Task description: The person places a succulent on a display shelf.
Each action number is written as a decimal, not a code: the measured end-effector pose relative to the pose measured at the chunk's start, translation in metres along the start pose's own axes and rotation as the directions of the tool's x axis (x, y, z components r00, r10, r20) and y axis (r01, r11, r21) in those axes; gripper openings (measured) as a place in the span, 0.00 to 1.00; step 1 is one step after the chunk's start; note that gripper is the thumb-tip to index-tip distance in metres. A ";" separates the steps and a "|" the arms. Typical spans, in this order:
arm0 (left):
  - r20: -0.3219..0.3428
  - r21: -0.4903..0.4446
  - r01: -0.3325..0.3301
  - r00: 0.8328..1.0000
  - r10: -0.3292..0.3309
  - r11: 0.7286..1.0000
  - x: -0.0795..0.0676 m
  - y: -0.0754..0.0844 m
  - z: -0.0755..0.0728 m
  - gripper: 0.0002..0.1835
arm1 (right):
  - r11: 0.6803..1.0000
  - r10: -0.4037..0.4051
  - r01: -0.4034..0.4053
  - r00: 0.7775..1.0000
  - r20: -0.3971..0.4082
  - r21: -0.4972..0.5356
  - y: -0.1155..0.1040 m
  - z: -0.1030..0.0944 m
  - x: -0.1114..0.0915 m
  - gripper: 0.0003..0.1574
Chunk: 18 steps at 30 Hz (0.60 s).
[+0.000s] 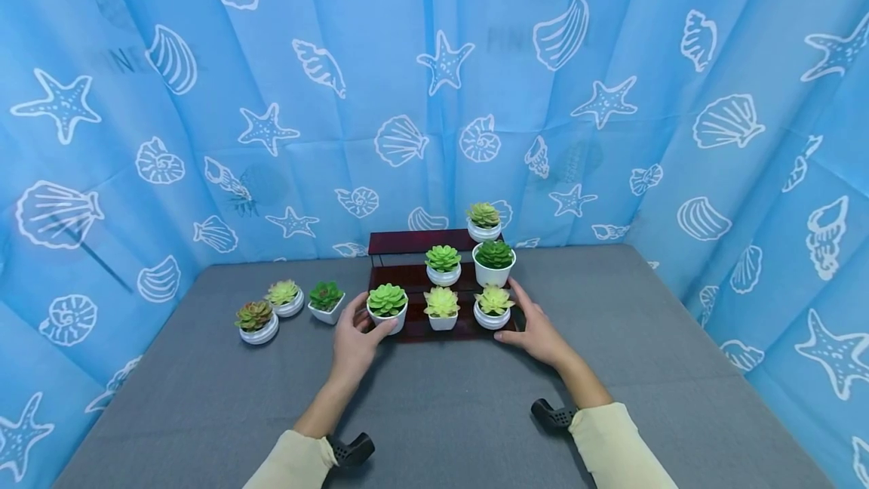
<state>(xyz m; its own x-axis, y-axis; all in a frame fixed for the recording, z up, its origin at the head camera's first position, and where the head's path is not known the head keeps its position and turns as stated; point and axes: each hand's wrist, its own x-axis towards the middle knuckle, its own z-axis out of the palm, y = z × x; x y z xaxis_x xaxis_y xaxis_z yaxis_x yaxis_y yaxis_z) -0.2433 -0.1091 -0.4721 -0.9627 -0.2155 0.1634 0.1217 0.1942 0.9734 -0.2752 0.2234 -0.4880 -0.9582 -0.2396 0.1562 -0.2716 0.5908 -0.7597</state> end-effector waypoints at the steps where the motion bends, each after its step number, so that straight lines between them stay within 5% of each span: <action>1: 0.002 -0.008 -0.003 1.000 0.003 1.000 -0.001 0.000 -0.001 0.40 | 1.000 0.002 -0.002 1.000 0.001 -0.002 0.000 0.000 0.000 0.66; 11: -0.105 -0.059 -0.073 0.992 0.067 0.996 -0.004 -0.006 -0.022 0.29 | 1.000 -0.002 0.002 1.000 -0.002 0.002 -0.001 -0.001 0.000 0.66; 18: -0.238 -0.027 -0.046 0.971 0.039 0.999 0.000 -0.014 -0.042 0.19 | 1.000 -0.025 0.025 1.000 -0.005 0.004 0.000 -0.001 -0.001 0.66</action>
<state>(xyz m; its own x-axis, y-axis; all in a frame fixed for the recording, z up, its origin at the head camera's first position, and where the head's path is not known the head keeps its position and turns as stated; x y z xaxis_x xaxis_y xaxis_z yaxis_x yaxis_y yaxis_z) -0.2347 -0.1519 -0.4792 -0.8722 -0.4295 0.2343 0.1726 0.1780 0.9688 -0.2747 0.2239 -0.4875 -0.9515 -0.2507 0.1783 -0.2953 0.5813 -0.7582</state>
